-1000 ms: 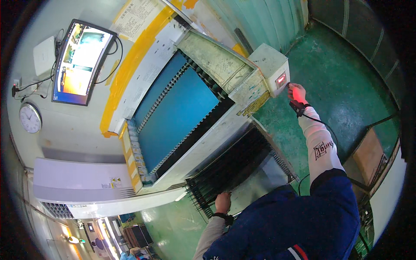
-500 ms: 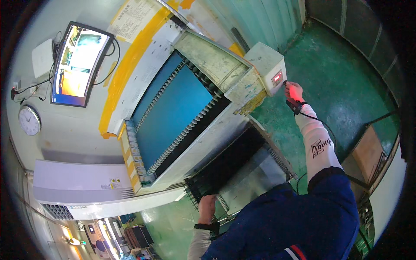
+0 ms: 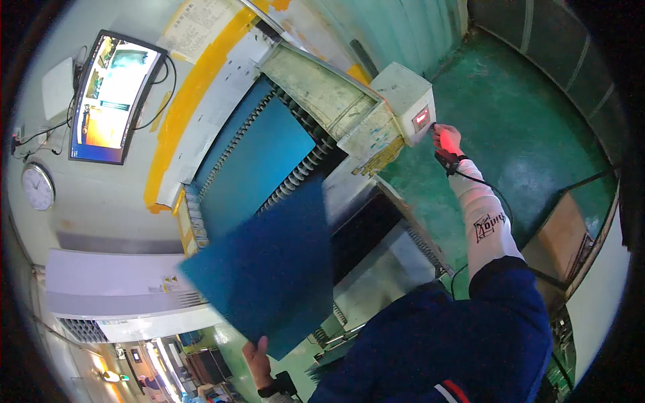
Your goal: The recorder is feeding blue metal plates into a processing machine on a fabrication floor.
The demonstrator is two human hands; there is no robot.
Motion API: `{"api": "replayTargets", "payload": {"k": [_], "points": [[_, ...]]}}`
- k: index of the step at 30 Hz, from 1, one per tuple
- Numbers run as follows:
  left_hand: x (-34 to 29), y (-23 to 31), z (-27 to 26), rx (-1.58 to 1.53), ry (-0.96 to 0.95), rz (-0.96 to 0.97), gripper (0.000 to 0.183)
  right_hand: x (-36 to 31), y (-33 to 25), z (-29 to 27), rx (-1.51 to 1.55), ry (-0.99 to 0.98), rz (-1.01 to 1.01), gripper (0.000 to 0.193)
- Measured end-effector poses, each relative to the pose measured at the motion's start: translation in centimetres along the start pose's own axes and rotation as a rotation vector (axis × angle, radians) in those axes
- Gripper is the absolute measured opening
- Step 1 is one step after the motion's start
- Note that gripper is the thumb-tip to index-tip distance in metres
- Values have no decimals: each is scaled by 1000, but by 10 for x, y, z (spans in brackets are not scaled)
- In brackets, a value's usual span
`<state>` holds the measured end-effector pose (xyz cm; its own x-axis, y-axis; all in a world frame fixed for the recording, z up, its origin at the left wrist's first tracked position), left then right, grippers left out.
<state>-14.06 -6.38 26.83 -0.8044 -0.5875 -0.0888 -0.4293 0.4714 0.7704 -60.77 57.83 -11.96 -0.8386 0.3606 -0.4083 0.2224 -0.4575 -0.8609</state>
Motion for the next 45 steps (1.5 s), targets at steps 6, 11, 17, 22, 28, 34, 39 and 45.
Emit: {"api": "replayTargets", "payload": {"k": [6, 11, 17, 22, 28, 34, 39, 45], "points": [[-7, 6, -2, -509, 163, 48, 26, -12, -5, 7, 5, -4, 49, 18], [5, -2, 27, -1145, 28, 13, 41, -13, -4, 5, -49, 63, 59, 19], [26, -31, 56, -1331, -17, -88, 46, 16, 14, -10, -65, 24, 45, 25], [25, -51, 78, -1392, -32, -155, 46, -7, -2, 0, -144, 27, 28, 26], [27, -72, 104, -1518, -42, -216, 42, -10, -4, -6, -156, 126, 14, 24], [31, -91, 121, -1583, -46, -267, 41, -7, -3, -1, -135, 71, 31, 24], [30, -88, 135, -1594, -85, -301, 40, -11, -4, 1, -140, 61, 51, 23], [30, -91, 143, -1539, -75, -357, 44, -17, -9, 0, -143, 99, 63, 23]]}}
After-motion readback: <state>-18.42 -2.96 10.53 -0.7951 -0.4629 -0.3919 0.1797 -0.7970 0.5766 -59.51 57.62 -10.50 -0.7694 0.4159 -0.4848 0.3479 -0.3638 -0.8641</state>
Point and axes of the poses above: each hand's wrist, its own x-axis towards the middle knuckle, its own z-axis out of the palm, y = z × x, the point moved 10 cm from there along x, towards the middle knuckle, and after that the axes turned 13 degrees about -x, right-handed, at the moved point
